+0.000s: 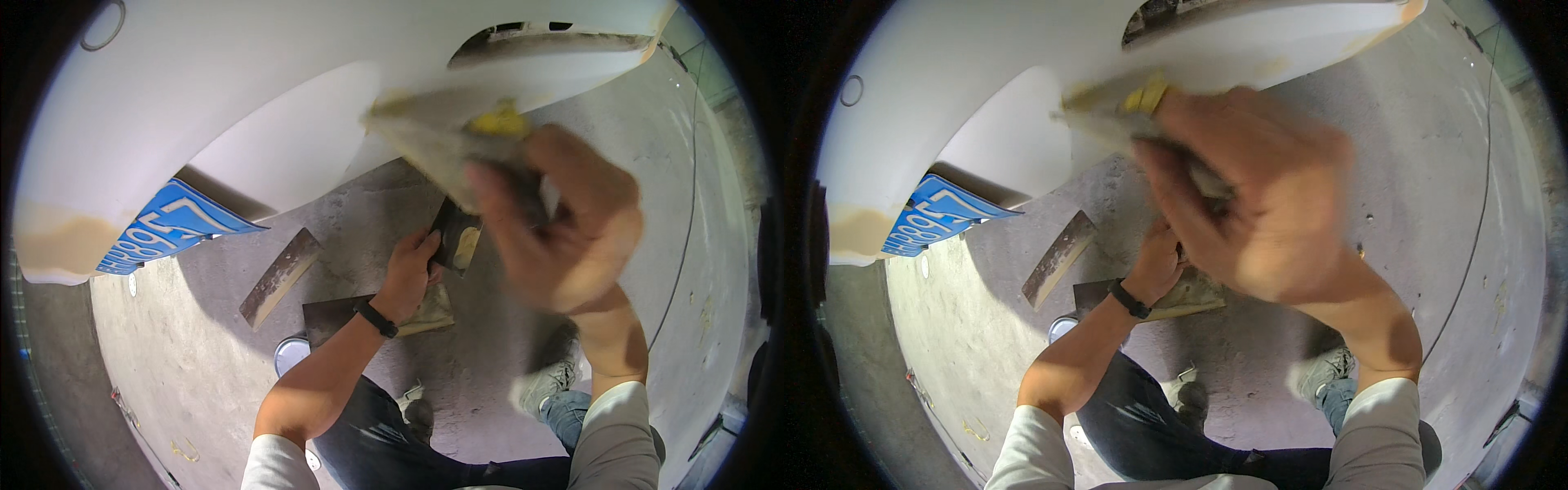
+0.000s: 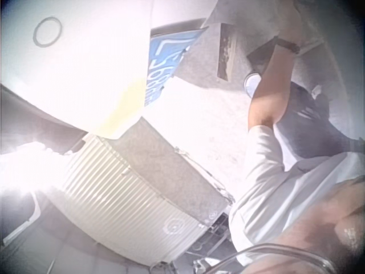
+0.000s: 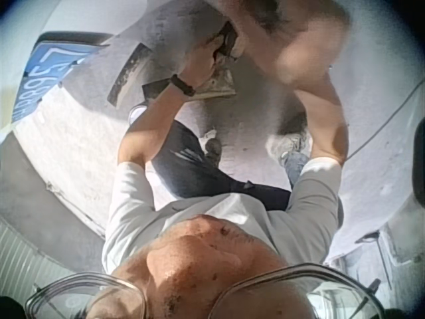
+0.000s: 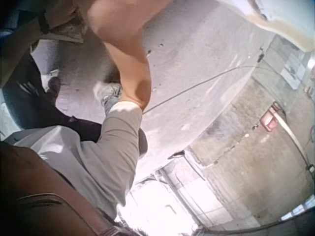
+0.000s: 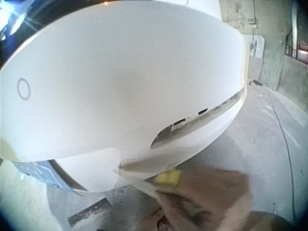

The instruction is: The person sands a beige filler patch on the rear bumper of a white car using a sanding block and sandpaper. They repeatedly rub the block over the filler area, occasionally adjusting the sandpaper and repositioning their hands to cover different parts of the patch.

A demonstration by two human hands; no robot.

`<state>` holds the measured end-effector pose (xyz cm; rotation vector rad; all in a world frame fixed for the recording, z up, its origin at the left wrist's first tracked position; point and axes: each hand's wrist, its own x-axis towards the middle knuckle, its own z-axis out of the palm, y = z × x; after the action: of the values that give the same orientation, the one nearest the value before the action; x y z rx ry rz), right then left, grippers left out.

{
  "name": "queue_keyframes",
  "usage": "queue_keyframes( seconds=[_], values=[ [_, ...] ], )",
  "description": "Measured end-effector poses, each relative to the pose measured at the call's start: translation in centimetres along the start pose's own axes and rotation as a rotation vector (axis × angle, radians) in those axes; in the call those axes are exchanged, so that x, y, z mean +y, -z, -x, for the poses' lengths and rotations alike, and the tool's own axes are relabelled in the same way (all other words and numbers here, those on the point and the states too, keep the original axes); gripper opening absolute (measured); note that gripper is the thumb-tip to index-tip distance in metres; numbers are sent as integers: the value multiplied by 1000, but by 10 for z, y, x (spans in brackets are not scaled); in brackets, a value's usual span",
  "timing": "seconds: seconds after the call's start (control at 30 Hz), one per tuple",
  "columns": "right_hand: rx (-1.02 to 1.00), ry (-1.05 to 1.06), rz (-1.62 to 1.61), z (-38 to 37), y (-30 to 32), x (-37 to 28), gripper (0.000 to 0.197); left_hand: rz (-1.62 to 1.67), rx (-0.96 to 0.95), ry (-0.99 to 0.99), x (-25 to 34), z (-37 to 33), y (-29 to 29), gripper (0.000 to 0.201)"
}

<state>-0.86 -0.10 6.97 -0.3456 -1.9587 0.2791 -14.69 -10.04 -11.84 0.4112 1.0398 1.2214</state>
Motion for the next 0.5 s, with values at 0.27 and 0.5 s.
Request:
queue_keyframes(
  seconds=[0.27, 0.5],
  values=[
    [-99, -98, -6, 1, 4, 4, 18, -1, -6, 37, 2, 1, -1, 22],
    [-135, -66, 11, 7, -4, 14, 20, 64, 29, 65, 8, 4, -10, 22]
  ],
)
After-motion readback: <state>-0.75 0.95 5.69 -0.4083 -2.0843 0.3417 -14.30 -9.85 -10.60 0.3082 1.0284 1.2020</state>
